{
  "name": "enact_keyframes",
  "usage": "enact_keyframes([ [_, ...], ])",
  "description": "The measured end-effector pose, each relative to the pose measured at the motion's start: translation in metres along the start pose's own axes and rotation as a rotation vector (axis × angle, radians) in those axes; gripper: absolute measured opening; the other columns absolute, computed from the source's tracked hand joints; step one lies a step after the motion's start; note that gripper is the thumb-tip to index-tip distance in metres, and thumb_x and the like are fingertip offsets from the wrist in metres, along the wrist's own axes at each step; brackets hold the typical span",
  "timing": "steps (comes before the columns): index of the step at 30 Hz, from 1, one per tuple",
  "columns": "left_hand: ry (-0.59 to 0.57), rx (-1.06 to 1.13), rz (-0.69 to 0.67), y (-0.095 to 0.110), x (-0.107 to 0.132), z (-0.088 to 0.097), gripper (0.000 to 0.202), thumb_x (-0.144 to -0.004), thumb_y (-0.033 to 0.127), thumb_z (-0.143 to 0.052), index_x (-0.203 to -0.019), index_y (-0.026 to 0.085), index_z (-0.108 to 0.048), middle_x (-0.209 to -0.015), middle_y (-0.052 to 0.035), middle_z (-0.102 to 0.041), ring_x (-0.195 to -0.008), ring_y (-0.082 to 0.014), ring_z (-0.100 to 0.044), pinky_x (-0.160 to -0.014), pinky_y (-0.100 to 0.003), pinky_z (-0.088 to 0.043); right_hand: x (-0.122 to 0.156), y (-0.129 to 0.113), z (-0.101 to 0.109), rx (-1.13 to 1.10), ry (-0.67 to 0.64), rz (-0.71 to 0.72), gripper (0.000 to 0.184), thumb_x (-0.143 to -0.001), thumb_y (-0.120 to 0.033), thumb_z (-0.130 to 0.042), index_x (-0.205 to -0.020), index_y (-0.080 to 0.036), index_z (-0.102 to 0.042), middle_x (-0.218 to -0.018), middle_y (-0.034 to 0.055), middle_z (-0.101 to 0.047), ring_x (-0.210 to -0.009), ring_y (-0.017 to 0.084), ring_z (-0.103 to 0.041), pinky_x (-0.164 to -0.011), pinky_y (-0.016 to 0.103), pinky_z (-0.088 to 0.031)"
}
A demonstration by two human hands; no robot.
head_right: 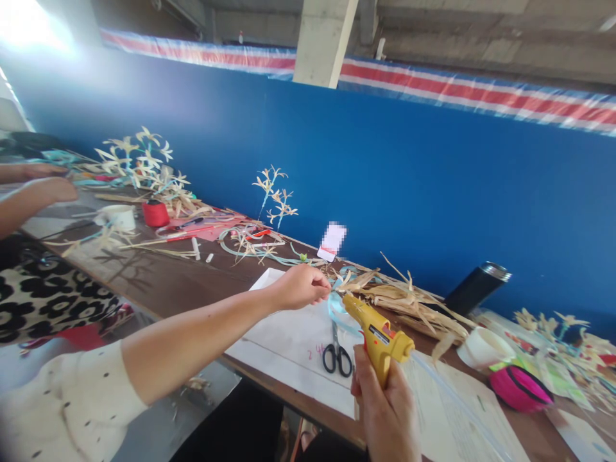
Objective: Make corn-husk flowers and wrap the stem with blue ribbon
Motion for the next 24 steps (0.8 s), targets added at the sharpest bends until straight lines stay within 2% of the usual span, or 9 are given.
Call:
enact_keyframes([
  [6,0.054,-0.092,-0.048,0.005,0.003,0.006,0.02,-0.071,0.021,-0.049,-0.068,0.016,-0.067,-0.067,-0.0022,-0.067,-0.065,-0.0135,-0.058,-0.058,-0.021,-0.04,0.008,-0.008,0.004,-0.025,0.02,0.027,0.049,-0.073,-0.065,-0.054,-0.055,-0.02,-0.05,-0.049,-0.0011,-0.048,-0.049,0.012,-0.043,-0.047,0.024,-0.037],
  [9,0.104,-0.191,-0.09,0.008,0.005,0.007,0.019,-0.074,0.021,-0.048,-0.071,0.017,-0.067,-0.072,-0.0025,-0.067,-0.067,-0.0145,-0.058,-0.059,-0.023,-0.039,0.014,-0.019,0.006,-0.03,0.045,0.07,0.048,-0.075,-0.064,-0.052,-0.056,-0.02,-0.05,-0.051,-0.0007,-0.048,-0.052,0.013,-0.046,-0.05,0.024,-0.038],
  [14,0.146,-0.436,-0.199,0.017,0.011,0.001,0.023,-0.08,0.017,-0.043,-0.07,0.016,-0.063,-0.074,-0.0055,-0.065,-0.07,-0.0168,-0.059,-0.066,-0.026,-0.042,0.021,-0.027,0.006,-0.073,0.081,0.033,0.045,-0.077,-0.062,-0.052,-0.061,-0.02,-0.05,-0.05,-0.002,-0.047,-0.049,0.012,-0.044,-0.046,0.023,-0.036],
  [19,0.175,-0.655,-0.339,0.033,0.021,-0.005,0.019,-0.081,0.012,-0.041,-0.074,0.014,-0.058,-0.078,-0.0064,-0.062,-0.073,-0.0191,-0.058,-0.064,-0.028,-0.044,0.022,-0.028,0.004,-0.066,0.072,0.026,0.045,-0.075,-0.063,-0.054,-0.06,-0.02,-0.049,-0.05,-0.0025,-0.047,-0.046,0.012,-0.043,-0.042,0.022,-0.034],
  [24,0.156,-0.753,-0.381,0.043,0.027,-0.009,0.017,-0.077,0.005,-0.042,-0.079,0.013,-0.056,-0.083,-0.0074,-0.06,-0.076,-0.0197,-0.057,-0.066,-0.03,-0.046,0.018,-0.023,0.005,-0.057,0.074,0.032,0.046,-0.073,-0.064,-0.056,-0.061,-0.02,-0.05,-0.051,-0.002,-0.048,-0.049,0.013,-0.045,-0.043,0.022,-0.036],
])
Point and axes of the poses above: each hand's wrist, its own x-axis away from the middle knuckle, its own z-axis out of the back of the hand, y = z × x, the point moved 8 cm from there along -x, towards the middle knuckle
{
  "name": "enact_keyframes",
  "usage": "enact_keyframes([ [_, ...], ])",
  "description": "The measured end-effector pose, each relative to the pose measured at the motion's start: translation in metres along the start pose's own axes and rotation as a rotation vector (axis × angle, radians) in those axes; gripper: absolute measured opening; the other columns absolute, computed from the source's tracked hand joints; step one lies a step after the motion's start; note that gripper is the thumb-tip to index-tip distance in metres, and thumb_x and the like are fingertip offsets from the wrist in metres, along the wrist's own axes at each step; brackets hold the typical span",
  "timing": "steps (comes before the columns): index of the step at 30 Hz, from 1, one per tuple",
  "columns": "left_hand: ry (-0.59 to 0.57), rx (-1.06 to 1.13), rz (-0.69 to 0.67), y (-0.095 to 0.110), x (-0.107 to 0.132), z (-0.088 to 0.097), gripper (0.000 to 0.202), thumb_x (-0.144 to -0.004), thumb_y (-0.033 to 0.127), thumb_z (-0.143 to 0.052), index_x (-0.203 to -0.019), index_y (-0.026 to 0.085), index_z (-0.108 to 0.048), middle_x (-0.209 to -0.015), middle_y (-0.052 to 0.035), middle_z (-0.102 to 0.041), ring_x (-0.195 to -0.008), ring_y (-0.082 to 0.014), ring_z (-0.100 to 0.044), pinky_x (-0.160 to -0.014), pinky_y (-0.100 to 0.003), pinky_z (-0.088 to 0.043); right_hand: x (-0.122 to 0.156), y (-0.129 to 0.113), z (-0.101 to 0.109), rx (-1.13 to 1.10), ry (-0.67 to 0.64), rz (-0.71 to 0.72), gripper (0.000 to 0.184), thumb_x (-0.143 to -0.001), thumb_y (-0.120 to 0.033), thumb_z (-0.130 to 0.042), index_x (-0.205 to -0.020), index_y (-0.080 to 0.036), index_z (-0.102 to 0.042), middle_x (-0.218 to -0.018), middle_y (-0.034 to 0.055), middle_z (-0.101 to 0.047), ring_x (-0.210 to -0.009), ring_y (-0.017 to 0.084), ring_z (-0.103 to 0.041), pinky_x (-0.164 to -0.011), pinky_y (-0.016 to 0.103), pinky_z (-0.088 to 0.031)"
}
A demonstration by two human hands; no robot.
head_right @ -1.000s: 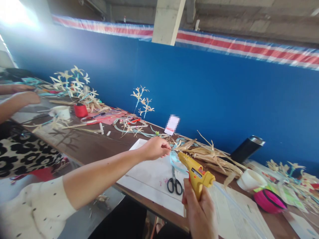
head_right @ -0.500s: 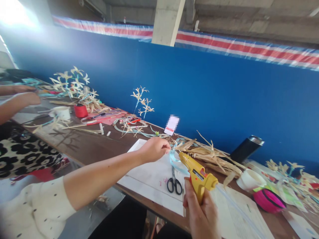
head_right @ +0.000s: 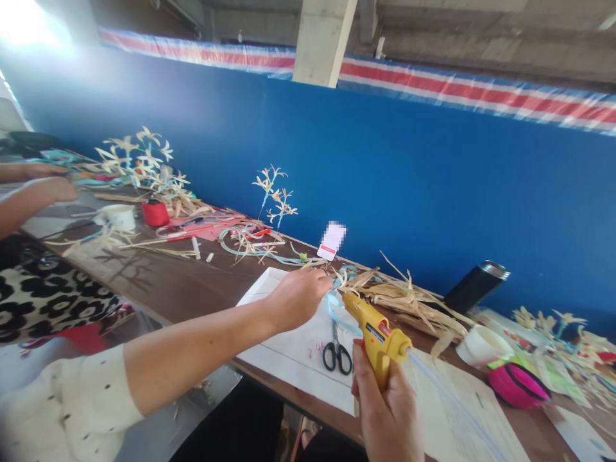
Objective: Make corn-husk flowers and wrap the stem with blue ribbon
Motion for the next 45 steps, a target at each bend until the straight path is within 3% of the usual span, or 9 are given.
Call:
enact_keyframes([
  [14,0.01,-0.12,-0.077,0.015,0.003,0.0,0.017,-0.08,0.004,-0.039,-0.08,0.013,-0.054,-0.083,-0.0084,-0.058,-0.077,-0.0217,-0.054,-0.063,-0.031,-0.044,-0.01,0.014,0.002,0.144,-0.008,0.01,0.049,-0.072,-0.068,-0.054,-0.072,-0.018,-0.059,-0.062,0.0027,-0.062,-0.063,0.019,-0.056,-0.056,0.028,-0.041],
  [26,0.022,-0.143,-0.109,0.017,0.003,0.002,0.016,-0.08,0.005,-0.041,-0.079,0.013,-0.054,-0.081,-0.0087,-0.058,-0.075,-0.0191,-0.054,-0.067,-0.029,-0.043,-0.011,0.013,0.003,0.2,-0.002,0.089,0.047,-0.073,-0.066,-0.053,-0.067,-0.019,-0.056,-0.061,0.0048,-0.062,-0.061,0.02,-0.058,-0.054,0.029,-0.042],
  [37,-0.007,-0.143,-0.096,0.016,0.003,0.0,0.015,-0.08,0.005,-0.041,-0.079,0.013,-0.054,-0.081,-0.0094,-0.058,-0.079,-0.0189,-0.054,-0.069,-0.029,-0.044,-0.011,0.016,0.003,0.203,-0.02,0.049,0.048,-0.073,-0.067,-0.052,-0.068,-0.019,-0.056,-0.06,0.0032,-0.061,-0.061,0.019,-0.057,-0.059,0.03,-0.043],
  [45,-0.018,-0.114,-0.076,0.015,0.003,0.001,0.016,-0.081,0.005,-0.04,-0.082,0.012,-0.055,-0.084,-0.0098,-0.058,-0.08,-0.0199,-0.055,-0.07,-0.03,-0.046,-0.009,0.013,0.005,0.175,0.006,0.043,0.046,-0.072,-0.065,-0.055,-0.073,-0.019,-0.058,-0.062,0.0031,-0.062,-0.06,0.019,-0.057,-0.055,0.028,-0.041],
])
Point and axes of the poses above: each hand's wrist, its own x-axis away from the middle knuckle, its own z-axis out of the back of the hand, y = z × x, the point moved 8 cm from there along -x, towards the middle knuckle
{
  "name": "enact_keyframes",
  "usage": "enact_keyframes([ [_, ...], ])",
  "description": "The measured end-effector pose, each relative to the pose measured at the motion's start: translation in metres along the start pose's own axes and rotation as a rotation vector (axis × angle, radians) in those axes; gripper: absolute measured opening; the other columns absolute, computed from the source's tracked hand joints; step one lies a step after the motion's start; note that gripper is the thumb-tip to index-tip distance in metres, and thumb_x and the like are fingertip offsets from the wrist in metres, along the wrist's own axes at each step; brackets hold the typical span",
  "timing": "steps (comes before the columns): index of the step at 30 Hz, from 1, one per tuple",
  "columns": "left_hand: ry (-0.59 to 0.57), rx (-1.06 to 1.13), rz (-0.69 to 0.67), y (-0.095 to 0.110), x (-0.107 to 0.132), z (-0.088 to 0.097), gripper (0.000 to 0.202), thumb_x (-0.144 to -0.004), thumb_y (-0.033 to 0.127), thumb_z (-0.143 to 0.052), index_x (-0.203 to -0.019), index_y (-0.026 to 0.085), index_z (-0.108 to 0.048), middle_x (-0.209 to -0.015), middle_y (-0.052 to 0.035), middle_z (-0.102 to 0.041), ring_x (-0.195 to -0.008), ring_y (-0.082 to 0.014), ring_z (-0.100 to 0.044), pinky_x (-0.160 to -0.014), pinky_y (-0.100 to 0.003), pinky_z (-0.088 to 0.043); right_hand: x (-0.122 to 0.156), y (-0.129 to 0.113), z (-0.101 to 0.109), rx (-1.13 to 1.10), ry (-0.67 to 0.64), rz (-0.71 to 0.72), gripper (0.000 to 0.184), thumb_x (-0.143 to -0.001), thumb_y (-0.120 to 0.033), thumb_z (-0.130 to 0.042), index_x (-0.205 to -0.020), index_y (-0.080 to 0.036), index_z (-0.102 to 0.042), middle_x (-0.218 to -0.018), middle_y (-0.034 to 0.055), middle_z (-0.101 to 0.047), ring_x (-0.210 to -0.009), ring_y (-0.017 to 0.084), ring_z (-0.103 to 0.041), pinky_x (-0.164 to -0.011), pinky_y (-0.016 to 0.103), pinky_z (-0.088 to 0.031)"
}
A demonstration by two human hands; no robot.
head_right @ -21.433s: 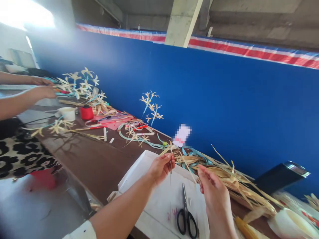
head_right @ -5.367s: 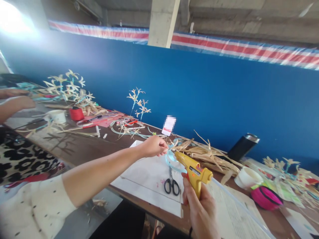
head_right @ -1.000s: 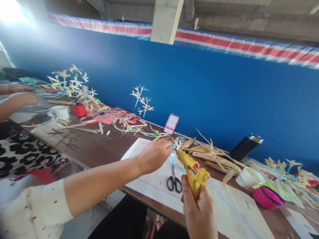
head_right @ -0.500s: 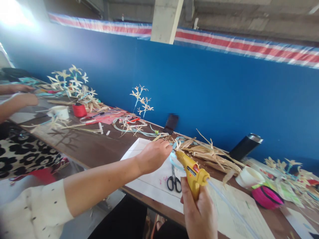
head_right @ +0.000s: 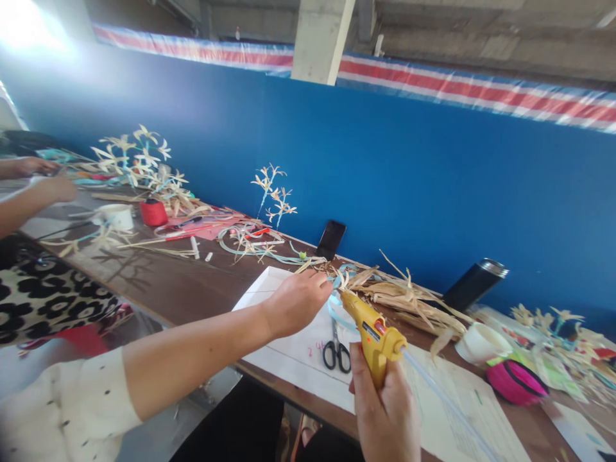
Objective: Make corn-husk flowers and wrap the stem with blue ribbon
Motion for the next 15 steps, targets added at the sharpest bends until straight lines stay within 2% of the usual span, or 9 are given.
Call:
enact_keyframes([
  [3,0.023,0.049,0.027,-0.005,0.001,-0.001,0.016,-0.077,0.005,-0.043,-0.081,0.012,-0.056,-0.083,-0.009,-0.06,-0.078,-0.0201,-0.056,-0.069,-0.03,-0.046,0.003,-0.003,0.001,-0.039,0.024,-0.015,0.047,-0.071,-0.066,-0.056,-0.073,-0.019,-0.058,-0.061,0.0029,-0.061,-0.06,0.019,-0.056,-0.052,0.027,-0.04],
  [7,0.061,0.216,0.166,-0.022,0.004,-0.009,0.016,-0.079,0.01,-0.044,-0.079,0.014,-0.06,-0.082,-0.0063,-0.063,-0.078,-0.0181,-0.058,-0.07,-0.028,-0.045,0.012,-0.009,0.003,-0.119,0.06,-0.024,0.044,-0.073,-0.064,-0.056,-0.07,-0.019,-0.057,-0.056,0.0001,-0.057,-0.056,0.016,-0.052,-0.05,0.026,-0.039],
  [11,0.092,0.538,0.406,-0.047,0.007,-0.025,0.021,-0.081,0.02,-0.045,-0.076,0.018,-0.065,-0.077,-0.0022,-0.066,-0.074,-0.0153,-0.059,-0.066,-0.025,-0.043,0.015,-0.004,0.003,-0.173,0.046,-0.063,0.045,-0.07,-0.064,-0.059,-0.068,-0.019,-0.056,-0.051,-0.0013,-0.053,-0.047,0.014,-0.047,-0.046,0.026,-0.038],
  [15,0.058,0.918,0.603,-0.059,0.008,-0.048,0.017,-0.076,0.026,-0.053,-0.075,0.018,-0.068,-0.07,-0.0002,-0.067,-0.065,-0.0123,-0.057,-0.06,-0.022,-0.042,0.012,0.002,0.004,-0.094,0.029,-0.075,0.05,-0.067,-0.068,-0.058,-0.073,-0.018,-0.06,-0.057,0.0024,-0.06,-0.054,0.018,-0.054,-0.048,0.027,-0.041],
])
Point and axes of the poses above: each hand's wrist, its own x-axis away from the middle knuckle, its own z-axis out of the back of the hand, y = z × x, the point moved 8 cm from there along -x, towards the middle knuckle
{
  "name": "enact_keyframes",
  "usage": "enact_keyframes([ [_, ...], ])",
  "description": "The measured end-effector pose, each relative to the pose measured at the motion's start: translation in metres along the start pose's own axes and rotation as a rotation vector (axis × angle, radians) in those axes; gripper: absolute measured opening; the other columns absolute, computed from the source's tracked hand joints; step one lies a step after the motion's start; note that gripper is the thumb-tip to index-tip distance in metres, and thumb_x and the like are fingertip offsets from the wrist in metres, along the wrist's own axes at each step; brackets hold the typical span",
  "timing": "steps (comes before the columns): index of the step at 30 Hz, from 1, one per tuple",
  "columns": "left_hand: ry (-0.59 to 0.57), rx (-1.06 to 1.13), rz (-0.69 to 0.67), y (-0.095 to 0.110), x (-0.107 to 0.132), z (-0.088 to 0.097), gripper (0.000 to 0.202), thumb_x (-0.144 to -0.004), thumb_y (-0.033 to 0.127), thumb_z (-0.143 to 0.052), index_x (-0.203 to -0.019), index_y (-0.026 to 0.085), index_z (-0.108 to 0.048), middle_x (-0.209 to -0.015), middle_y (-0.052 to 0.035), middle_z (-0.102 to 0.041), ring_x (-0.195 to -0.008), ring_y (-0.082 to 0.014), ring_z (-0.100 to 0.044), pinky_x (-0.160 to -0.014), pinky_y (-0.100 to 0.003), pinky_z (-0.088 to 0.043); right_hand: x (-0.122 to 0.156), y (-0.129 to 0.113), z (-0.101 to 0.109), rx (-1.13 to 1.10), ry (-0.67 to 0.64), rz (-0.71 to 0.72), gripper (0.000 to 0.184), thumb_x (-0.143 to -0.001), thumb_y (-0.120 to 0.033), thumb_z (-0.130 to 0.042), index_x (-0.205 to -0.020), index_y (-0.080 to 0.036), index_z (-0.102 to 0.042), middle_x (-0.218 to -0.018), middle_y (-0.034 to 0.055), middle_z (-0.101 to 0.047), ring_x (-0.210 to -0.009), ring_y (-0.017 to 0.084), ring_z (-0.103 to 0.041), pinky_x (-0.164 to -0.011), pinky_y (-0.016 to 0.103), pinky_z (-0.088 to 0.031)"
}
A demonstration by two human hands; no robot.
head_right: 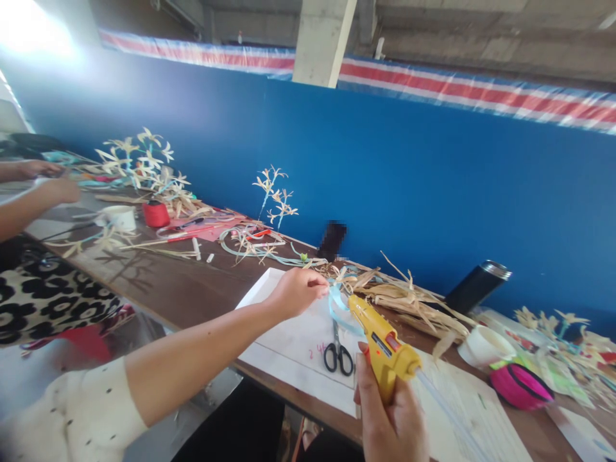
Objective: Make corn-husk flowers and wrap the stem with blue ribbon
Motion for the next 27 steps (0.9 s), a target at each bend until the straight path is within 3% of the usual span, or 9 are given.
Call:
enact_keyframes([
  [4,-0.056,0.366,0.183,-0.013,-0.001,-0.012,0.017,-0.073,0.027,-0.058,-0.078,0.014,-0.069,-0.069,-0.0022,-0.066,-0.06,-0.0098,-0.057,-0.057,-0.021,-0.046,0.0,0.0,0.0,0.066,0.004,0.022,0.051,-0.068,-0.069,-0.055,-0.072,-0.018,-0.06,-0.061,0.0044,-0.064,-0.059,0.021,-0.058,-0.052,0.029,-0.043],
  [8,-0.078,0.568,0.276,-0.012,0.003,-0.019,0.013,-0.073,0.022,-0.062,-0.078,0.011,-0.068,-0.068,-0.0035,-0.066,-0.058,-0.0083,-0.056,-0.058,-0.021,-0.049,0.003,-0.003,0.001,0.026,0.056,0.06,0.049,-0.07,-0.067,-0.056,-0.073,-0.019,-0.061,-0.059,0.0036,-0.063,-0.058,0.021,-0.058,-0.052,0.029,-0.041],
  [13,-0.071,0.58,0.303,-0.009,0.005,-0.02,0.009,-0.072,0.018,-0.062,-0.075,0.011,-0.067,-0.066,-0.0027,-0.065,-0.058,-0.0083,-0.057,-0.06,-0.022,-0.05,0.002,0.002,-0.002,0.013,0.038,0.055,0.05,-0.07,-0.067,-0.056,-0.077,-0.018,-0.062,-0.058,0.0026,-0.062,-0.056,0.02,-0.057,-0.054,0.03,-0.042],
  [18,-0.077,0.531,0.242,-0.01,0.002,-0.022,0.012,-0.071,0.02,-0.06,-0.075,0.011,-0.067,-0.063,-0.0015,-0.065,-0.052,-0.0067,-0.054,-0.056,-0.021,-0.047,0.001,0.002,-0.004,-0.007,0.029,0.067,0.05,-0.071,-0.067,-0.056,-0.083,-0.018,-0.063,-0.061,0.002,-0.062,-0.059,0.019,-0.057,-0.056,0.029,-0.042],
  [27,-0.1,0.437,0.161,-0.004,0.0,-0.022,0.017,-0.071,0.024,-0.056,-0.075,0.013,-0.069,-0.064,-0.0006,-0.065,-0.051,-0.0066,-0.052,-0.051,-0.018,-0.042,0.0,-0.007,-0.004,0.013,0.03,0.122,0.046,-0.074,-0.065,-0.054,-0.073,-0.019,-0.06,-0.052,0.0001,-0.058,-0.052,0.017,-0.053,-0.053,0.028,-0.039],
])
Point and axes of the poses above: each hand's wrist, its own x-axis away from the middle knuckle, its own z-axis out of the back of the hand, y = z × x, the point moved 8 cm from there along -x, towards the middle knuckle
